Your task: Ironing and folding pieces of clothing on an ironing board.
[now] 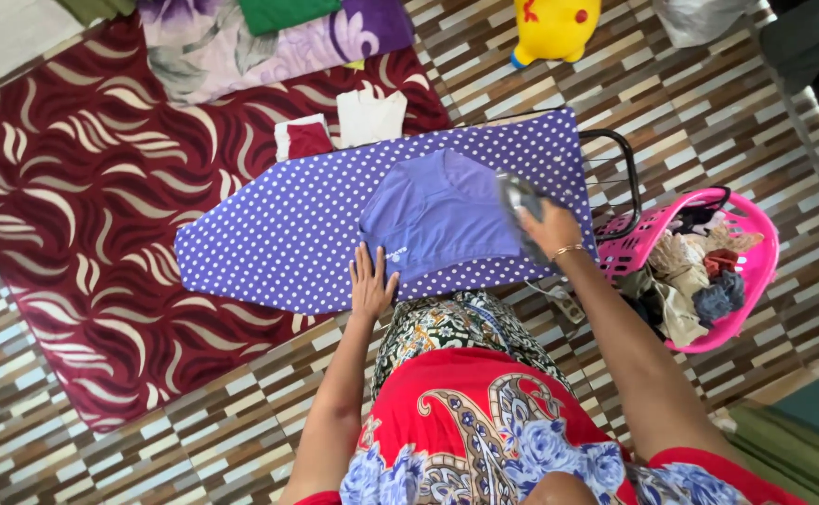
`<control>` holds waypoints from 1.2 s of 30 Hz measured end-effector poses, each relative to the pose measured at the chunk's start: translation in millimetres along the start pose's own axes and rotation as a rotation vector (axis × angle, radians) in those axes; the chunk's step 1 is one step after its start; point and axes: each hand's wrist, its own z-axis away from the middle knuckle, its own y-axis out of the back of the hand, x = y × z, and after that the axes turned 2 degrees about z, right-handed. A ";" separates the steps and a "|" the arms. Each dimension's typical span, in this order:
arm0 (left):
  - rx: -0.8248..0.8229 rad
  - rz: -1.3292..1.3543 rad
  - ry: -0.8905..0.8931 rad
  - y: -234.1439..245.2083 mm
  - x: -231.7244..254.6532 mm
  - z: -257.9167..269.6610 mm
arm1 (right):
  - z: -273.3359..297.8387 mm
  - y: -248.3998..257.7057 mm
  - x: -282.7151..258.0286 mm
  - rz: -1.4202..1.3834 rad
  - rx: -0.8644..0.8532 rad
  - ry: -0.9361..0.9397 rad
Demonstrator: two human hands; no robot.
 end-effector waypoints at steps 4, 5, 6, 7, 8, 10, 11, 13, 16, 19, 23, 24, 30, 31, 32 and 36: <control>0.027 0.018 0.057 2.9 -5.6 3.9 | 28.7 29.0 -119.7 -0.082 -0.399 0.079; 0.004 0.037 0.107 7.4 -5.5 -1.5 | 24.2 7.5 -133.9 0.027 -0.422 0.232; -0.020 0.058 0.158 12.0 -5.5 -7.2 | 19.3 -14.1 -148.2 0.137 -0.444 0.385; -0.021 0.059 0.165 19.6 -5.5 -8.6 | 15.9 -36.9 -146.9 0.139 -0.449 0.390; -0.074 0.059 0.228 26.7 -5.4 -10.1 | 12.5 -60.0 -145.3 0.182 -0.300 0.480; -0.126 0.052 0.293 36.0 -12.9 -13.5 | 7.2 -69.1 -151.7 0.215 -0.147 0.570; -0.152 0.026 0.309 34.9 -15.0 -13.4 | 6.4 -53.0 -154.8 0.167 -0.277 0.432; -0.183 0.003 0.331 37.0 -16.5 -14.0 | -0.4 -43.1 -149.0 0.122 -0.410 0.295; -0.209 -0.023 0.325 50.1 -15.3 -15.9 | -9.3 -50.5 -129.2 0.070 -0.049 0.287; -0.263 -0.017 0.341 60.8 -14.7 -20.4 | -7.7 -34.0 -118.4 0.234 -0.272 0.374; -0.383 0.054 0.374 53.9 -27.8 -26.4 | -4.0 -17.5 -112.2 0.241 -0.369 0.219; -0.430 0.097 0.385 51.7 -32.9 -29.0 | -2.0 -13.4 -114.3 0.241 -0.366 0.197; -0.480 0.323 0.336 31.7 -79.4 -46.8 | 42.4 -31.0 -178.4 0.375 -0.463 0.627; -0.477 0.322 0.338 31.0 -79.8 -49.2 | 42.7 -43.1 -188.3 0.376 -0.462 0.629; -0.494 0.289 0.336 30.3 -80.0 -51.7 | 42.8 -55.0 -198.1 0.383 -0.472 0.631; -0.513 0.256 0.335 27.1 -75.9 -49.8 | 44.2 -92.5 -199.6 0.374 -0.406 0.659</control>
